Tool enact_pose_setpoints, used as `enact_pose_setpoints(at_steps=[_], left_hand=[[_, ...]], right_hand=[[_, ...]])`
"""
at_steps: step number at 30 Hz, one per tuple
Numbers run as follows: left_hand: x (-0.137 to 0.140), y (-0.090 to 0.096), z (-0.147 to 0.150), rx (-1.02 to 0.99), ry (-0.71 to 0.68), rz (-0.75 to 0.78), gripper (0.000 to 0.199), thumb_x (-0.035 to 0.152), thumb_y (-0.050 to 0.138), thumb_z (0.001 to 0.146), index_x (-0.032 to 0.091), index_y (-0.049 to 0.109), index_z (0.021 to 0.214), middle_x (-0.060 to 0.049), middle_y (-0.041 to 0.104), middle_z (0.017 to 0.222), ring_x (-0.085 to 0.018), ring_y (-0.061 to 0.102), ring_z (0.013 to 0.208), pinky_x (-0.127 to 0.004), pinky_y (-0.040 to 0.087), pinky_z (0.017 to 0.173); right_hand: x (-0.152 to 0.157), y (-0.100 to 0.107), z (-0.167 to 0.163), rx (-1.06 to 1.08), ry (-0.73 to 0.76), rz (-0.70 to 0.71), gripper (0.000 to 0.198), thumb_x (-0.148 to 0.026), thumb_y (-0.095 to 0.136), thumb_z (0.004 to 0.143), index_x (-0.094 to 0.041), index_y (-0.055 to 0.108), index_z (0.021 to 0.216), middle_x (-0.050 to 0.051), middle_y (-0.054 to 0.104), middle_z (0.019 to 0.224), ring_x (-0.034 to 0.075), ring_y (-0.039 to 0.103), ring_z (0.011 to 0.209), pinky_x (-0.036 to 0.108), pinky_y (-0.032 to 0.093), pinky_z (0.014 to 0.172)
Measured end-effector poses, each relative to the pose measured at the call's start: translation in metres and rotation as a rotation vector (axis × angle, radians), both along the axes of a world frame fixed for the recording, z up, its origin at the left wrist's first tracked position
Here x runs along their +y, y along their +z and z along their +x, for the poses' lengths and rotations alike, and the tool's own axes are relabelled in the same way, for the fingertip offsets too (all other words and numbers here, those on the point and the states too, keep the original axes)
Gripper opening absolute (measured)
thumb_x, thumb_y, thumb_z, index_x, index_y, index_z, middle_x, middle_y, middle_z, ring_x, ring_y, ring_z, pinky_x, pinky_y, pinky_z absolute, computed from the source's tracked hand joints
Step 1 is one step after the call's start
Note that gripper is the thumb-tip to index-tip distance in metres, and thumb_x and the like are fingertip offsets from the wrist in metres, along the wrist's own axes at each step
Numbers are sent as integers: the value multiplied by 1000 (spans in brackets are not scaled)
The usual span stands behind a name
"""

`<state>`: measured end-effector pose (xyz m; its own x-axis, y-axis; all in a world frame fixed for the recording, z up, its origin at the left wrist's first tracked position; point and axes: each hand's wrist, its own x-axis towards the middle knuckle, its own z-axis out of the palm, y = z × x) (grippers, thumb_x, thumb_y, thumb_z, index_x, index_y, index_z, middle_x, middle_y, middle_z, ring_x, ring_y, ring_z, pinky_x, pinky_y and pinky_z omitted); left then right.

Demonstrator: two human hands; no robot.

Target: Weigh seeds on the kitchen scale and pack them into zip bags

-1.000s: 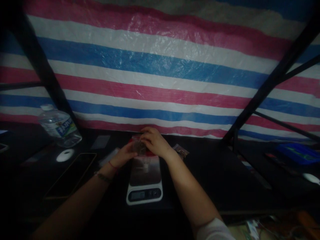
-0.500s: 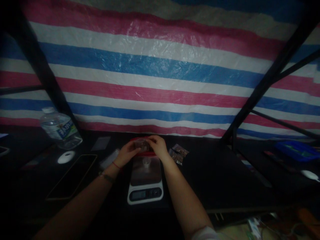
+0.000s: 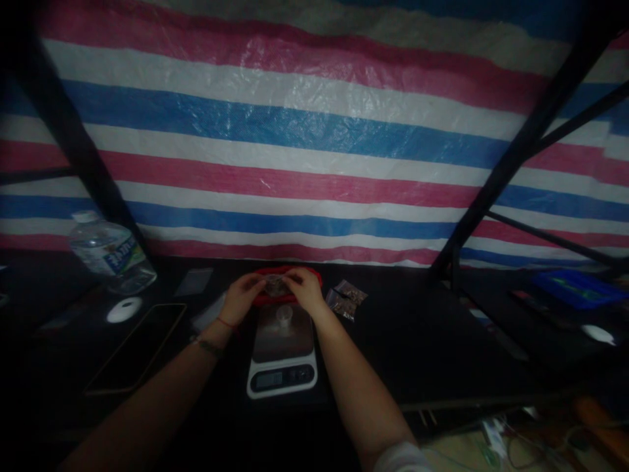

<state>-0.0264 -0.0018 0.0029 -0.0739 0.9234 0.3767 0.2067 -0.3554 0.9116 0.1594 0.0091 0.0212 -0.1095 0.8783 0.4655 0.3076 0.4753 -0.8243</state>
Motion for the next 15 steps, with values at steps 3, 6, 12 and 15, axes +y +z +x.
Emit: enact_pose_setpoints(at_steps=[3, 6, 12, 15], left_hand=[[0, -1, 1, -49, 4, -3, 38, 51, 67, 70, 16, 66, 83, -7, 70, 86, -20, 65, 83, -35, 53, 82], [3, -3, 1, -53, 5, -8, 38, 51, 68, 69, 15, 66, 82, -7, 70, 85, -19, 65, 82, -36, 52, 83], [8, -8, -2, -12, 15, -67, 38, 50, 67, 70, 14, 70, 82, -9, 72, 84, -21, 66, 80, -34, 53, 77], [8, -8, -2, 9, 3, -51, 35, 47, 67, 71, 14, 70, 82, -9, 73, 86, -21, 66, 82, -34, 53, 79]], right_hand=[[-1, 0, 0, 21, 13, -4, 14, -31, 62, 76, -18, 67, 76, 3, 69, 76, 16, 62, 69, 26, 49, 67], [0, -1, 1, -3, 14, 41, 13, -30, 62, 76, -18, 68, 75, 3, 68, 76, 16, 62, 73, 27, 48, 71], [5, -6, 2, -26, 5, 57, 12, -28, 62, 77, -19, 69, 76, 4, 68, 79, 17, 62, 78, 28, 48, 75], [7, -9, 2, -23, 49, 77, 11, -28, 64, 76, -18, 69, 77, 4, 68, 80, 17, 62, 80, 28, 47, 76]])
